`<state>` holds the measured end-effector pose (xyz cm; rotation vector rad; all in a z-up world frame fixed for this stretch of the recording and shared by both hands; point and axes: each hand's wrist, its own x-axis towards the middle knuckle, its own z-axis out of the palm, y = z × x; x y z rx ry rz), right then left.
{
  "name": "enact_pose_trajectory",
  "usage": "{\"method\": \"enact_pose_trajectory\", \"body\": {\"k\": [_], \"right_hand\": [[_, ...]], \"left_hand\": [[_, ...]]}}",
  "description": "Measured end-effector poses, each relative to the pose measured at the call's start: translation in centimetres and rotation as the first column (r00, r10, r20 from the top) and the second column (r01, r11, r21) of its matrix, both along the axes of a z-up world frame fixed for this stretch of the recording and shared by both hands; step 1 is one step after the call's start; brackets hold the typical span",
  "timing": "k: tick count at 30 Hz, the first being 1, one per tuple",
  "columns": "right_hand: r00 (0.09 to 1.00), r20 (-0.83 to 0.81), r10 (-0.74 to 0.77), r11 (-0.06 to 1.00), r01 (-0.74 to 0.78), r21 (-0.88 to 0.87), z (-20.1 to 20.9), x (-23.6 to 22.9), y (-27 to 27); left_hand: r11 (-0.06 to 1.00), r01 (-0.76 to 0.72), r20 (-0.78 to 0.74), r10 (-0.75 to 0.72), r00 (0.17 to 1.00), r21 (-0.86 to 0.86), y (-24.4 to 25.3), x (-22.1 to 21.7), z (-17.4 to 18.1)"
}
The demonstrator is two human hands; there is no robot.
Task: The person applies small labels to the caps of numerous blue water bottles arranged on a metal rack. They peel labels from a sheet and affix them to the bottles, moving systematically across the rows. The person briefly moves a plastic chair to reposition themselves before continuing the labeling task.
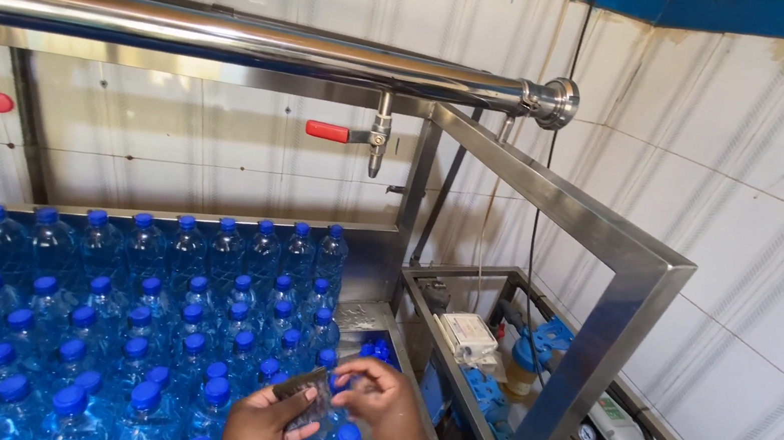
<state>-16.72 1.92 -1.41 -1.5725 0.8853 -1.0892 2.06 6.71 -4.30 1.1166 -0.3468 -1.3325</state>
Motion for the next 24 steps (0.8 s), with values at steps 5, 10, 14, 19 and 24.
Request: {"method": "enact_pose_trajectory", "body": {"k": [5,10,14,19,24], "right_hand": [[0.993,0.107,-0.043,0.998,0.047,-0.042,-1.3,0.5,0.9],[0.98,0.001,-0.197,0.98,0.197,0.017,-0.8,-0.3,2.0],[0.995,-0.008,-0.096,0.991,0.094,-0.096,-0.8,-2.7,2.7],[0.901,-0.156,0.404,0.891,-0.35,0.289,2.4,-5.7,4.8],[0.76,-0.628,-0.167,0.974,0.027,-0.227,2.0,-5.5,4.9]], "left_hand": [[1.0,0.023,0.064,-0.024,0.998,0.021,3.1,-1.9,6.1],[0.997,0.034,0.202,-0.046,0.978,0.063,3.2,-2.8,6.0],[0.989,0.078,0.288,-0.11,0.951,0.122,3.8,-3.2,5.9],[0.969,0.166,0.439,-0.23,0.869,0.181,4.7,-2.3,5.9],[0.983,0.119,0.317,-0.159,0.935,0.143,5.4,-0.2,6.6]]}}
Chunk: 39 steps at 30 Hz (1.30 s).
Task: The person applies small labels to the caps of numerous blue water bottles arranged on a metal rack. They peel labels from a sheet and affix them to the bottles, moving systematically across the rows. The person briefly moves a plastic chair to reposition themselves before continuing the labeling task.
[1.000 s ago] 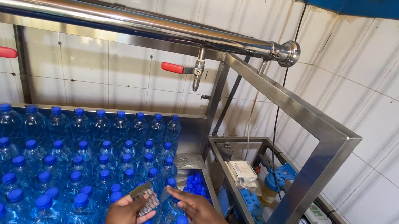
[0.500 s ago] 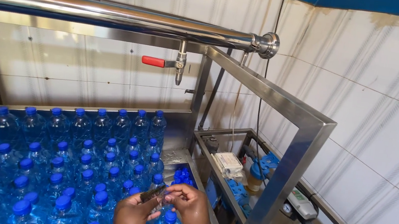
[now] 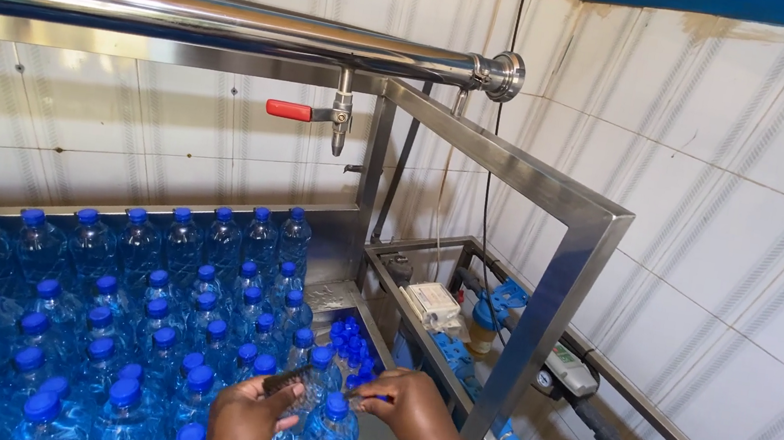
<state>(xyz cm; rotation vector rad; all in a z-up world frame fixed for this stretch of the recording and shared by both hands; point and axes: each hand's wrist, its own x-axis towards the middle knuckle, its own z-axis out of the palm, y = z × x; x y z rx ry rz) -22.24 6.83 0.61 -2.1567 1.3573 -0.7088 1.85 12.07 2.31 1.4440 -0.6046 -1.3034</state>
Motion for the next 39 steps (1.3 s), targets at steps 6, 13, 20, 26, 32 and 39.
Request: {"method": "enact_pose_trajectory", "body": {"k": [6,13,20,26,32,39], "right_hand": [[0.995,0.101,0.011,0.992,0.001,-0.125,-1.1,3.3,-0.3],[0.974,-0.167,0.155,0.988,-0.157,0.002,-2.1,2.9,3.3],[0.904,0.427,-0.004,0.999,-0.011,0.033,-1.5,6.4,2.8],[0.78,0.624,0.056,0.989,-0.127,0.069,-1.9,8.2,0.4],[0.834,0.552,0.022,0.998,0.017,-0.065,-0.6,9.4,0.0],[0.915,0.312,0.256,0.876,-0.356,0.325,5.2,9.4,-3.3]], "left_hand": [[1.0,-0.012,-0.083,0.012,0.997,-0.005,1.2,1.4,0.2],[0.998,-0.03,-0.203,0.019,0.979,-0.051,1.8,2.5,-0.8],[0.997,0.012,-0.226,-0.028,0.974,-0.073,1.6,1.5,-2.1],[0.993,-0.035,-0.217,0.011,0.976,-0.108,0.9,1.6,-2.1],[0.98,-0.124,-0.132,0.103,0.986,-0.157,1.1,1.8,-1.9],[0.949,-0.252,-0.069,0.243,0.967,-0.19,-0.6,4.0,-3.4]]}}
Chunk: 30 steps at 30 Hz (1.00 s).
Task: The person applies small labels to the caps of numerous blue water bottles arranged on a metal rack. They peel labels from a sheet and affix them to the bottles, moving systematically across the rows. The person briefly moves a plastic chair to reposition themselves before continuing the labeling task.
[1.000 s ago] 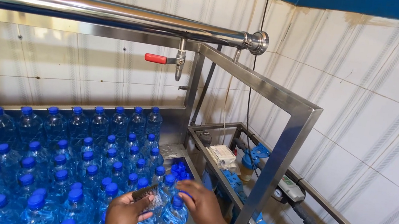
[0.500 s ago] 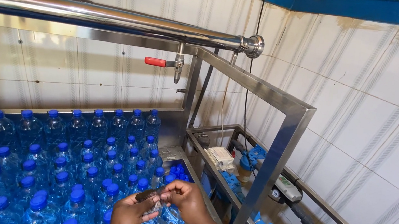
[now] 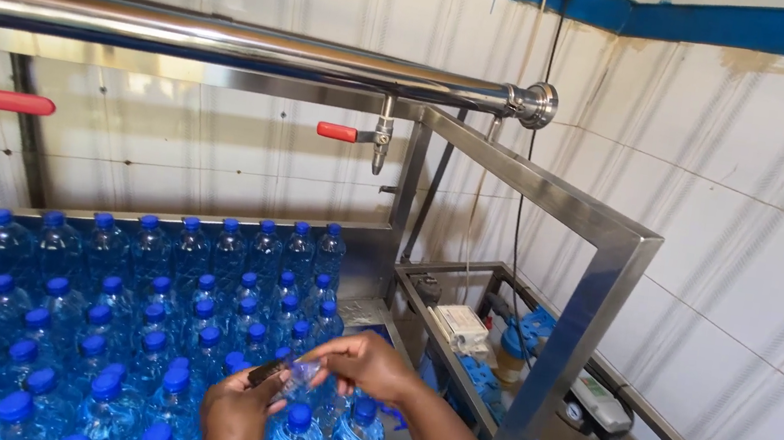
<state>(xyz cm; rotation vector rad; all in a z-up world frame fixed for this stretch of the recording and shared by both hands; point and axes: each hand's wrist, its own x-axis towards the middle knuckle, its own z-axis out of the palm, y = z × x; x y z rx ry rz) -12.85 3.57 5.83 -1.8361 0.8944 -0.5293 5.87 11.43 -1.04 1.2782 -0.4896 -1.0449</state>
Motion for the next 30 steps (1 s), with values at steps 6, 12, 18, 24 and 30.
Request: {"method": "enact_pose_trajectory", "body": {"k": [6,12,18,24,30], "right_hand": [[0.96,-0.272,-0.073,0.859,-0.078,-0.506,-5.2,2.6,-5.7],[0.963,-0.2,-0.18,0.775,0.014,-0.632,-7.5,5.7,-6.6],[0.774,-0.609,0.175,0.848,-0.432,-0.306,-2.0,4.1,0.8],[0.949,-0.311,0.057,0.952,-0.146,-0.268,-2.8,5.2,1.1],[0.944,0.328,0.043,0.999,-0.031,-0.04,-5.5,8.7,-0.2]], "left_hand": [[0.993,-0.106,-0.113,0.11,0.987,0.046,1.7,1.2,3.4],[0.989,-0.15,-0.174,0.149,0.973,0.01,2.5,1.6,3.5],[0.974,-0.221,-0.203,0.209,0.957,-0.038,1.5,3.8,0.7],[0.976,-0.218,-0.196,0.21,0.958,-0.02,1.9,4.1,0.7],[0.992,-0.128,-0.175,0.127,0.976,0.008,3.1,3.5,3.1]]}}
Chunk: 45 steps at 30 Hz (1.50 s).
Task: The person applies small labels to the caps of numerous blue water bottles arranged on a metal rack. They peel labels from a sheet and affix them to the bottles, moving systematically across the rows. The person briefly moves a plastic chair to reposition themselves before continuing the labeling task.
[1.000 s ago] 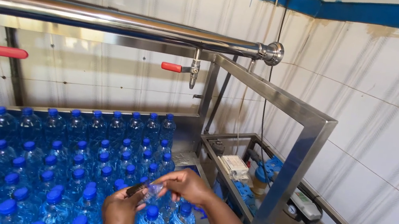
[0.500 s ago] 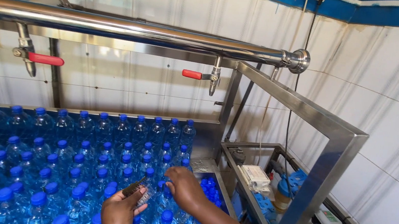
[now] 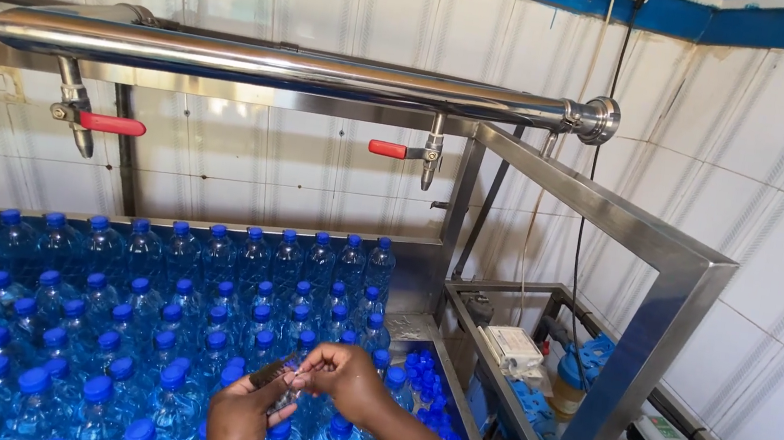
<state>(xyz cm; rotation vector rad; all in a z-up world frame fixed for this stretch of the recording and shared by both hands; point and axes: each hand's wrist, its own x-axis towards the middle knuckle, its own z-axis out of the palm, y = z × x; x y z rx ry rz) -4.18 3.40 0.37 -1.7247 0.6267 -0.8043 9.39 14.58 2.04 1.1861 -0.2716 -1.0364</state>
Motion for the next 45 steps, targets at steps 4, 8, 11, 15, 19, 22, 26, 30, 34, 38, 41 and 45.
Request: {"method": "enact_pose_trajectory", "body": {"k": [4,8,11,15,19,22,26,30,34,38,41,45], "right_hand": [[0.999,0.013,-0.043,0.999,0.043,-0.015,0.3,0.8,0.4],[0.982,0.022,-0.185,0.96,0.186,-0.207,2.0,1.2,2.1],[0.991,-0.089,0.1,0.994,-0.104,-0.037,2.1,0.5,0.8],[0.928,-0.364,0.076,0.996,-0.091,-0.023,4.3,0.2,1.1],[0.857,-0.418,-0.3,0.92,0.145,-0.364,0.9,1.4,-1.4],[0.85,-0.446,-0.281,0.889,0.056,-0.455,-0.6,2.7,-2.6],[0.836,-0.418,-0.356,0.862,0.12,-0.493,-2.4,4.6,-3.0],[0.897,-0.188,-0.401,0.552,0.073,-0.831,-4.4,4.2,-2.7],[0.643,-0.761,-0.084,0.825,-0.383,-0.414,1.1,2.6,3.6],[0.882,-0.47,0.017,0.933,-0.183,-0.31,2.0,1.6,5.4],[0.996,-0.086,0.037,0.998,-0.04,-0.04,1.1,1.2,5.3],[0.985,0.005,-0.172,0.984,0.172,0.05,0.3,0.5,5.6]], "left_hand": [[0.999,-0.026,0.001,0.026,1.0,-0.022,-0.6,1.0,-1.4],[0.999,-0.019,0.134,0.016,0.991,0.027,0.3,1.5,-0.5],[0.999,-0.041,0.147,0.043,0.988,-0.019,-0.9,2.6,-2.9],[0.997,0.004,0.126,-0.014,0.992,0.078,-0.2,3.7,-2.1],[1.0,0.021,0.033,-0.021,0.999,0.014,-0.3,5.2,-2.6],[1.0,-0.004,-0.028,0.004,1.0,-0.017,0.0,5.7,-2.1],[0.999,0.012,-0.077,-0.014,0.997,-0.03,0.5,5.7,-1.6],[0.999,0.023,-0.077,-0.026,0.997,-0.038,1.0,5.7,-1.6],[0.998,0.022,-0.06,-0.025,0.998,-0.065,1.1,5.5,-2.5],[0.997,0.076,0.002,-0.076,0.997,-0.019,1.2,4.6,-2.5],[0.994,0.106,0.044,-0.106,0.993,-0.006,1.6,3.5,-1.8],[0.98,0.196,0.079,-0.198,0.977,0.026,2.2,2.2,-0.7]]}}
